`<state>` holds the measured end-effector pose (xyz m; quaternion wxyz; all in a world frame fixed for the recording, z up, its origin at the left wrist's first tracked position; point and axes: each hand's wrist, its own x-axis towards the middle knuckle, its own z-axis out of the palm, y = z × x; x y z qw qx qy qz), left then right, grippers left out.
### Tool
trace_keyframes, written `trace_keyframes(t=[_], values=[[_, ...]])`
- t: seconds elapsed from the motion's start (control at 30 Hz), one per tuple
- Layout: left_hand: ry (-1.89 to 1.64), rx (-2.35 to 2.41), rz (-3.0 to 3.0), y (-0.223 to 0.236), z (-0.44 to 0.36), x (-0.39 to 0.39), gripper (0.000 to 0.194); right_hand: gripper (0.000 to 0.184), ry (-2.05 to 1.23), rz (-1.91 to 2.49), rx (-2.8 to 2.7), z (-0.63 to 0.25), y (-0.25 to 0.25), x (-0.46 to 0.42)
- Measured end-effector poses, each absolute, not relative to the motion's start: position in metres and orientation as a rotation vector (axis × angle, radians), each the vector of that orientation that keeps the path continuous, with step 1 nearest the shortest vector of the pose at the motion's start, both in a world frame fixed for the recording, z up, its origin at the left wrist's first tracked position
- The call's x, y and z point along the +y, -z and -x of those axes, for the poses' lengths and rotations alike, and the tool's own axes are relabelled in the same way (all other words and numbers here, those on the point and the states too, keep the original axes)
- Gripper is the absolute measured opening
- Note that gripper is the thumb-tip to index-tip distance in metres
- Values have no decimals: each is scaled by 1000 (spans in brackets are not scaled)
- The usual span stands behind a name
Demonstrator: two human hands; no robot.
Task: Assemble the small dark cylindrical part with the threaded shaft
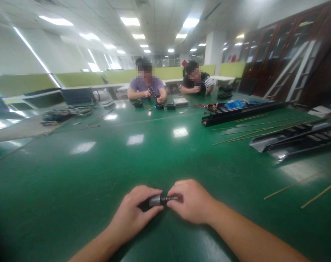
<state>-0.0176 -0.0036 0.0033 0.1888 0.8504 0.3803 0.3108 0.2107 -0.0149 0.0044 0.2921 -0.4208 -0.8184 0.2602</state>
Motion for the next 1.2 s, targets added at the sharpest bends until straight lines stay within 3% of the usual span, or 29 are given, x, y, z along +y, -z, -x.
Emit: trace_keyframes(t=[1.2], values=[[-883, 1067, -2376, -3, 17, -4, 25, 5, -680, 1118, -2194, -211, -4, -15]])
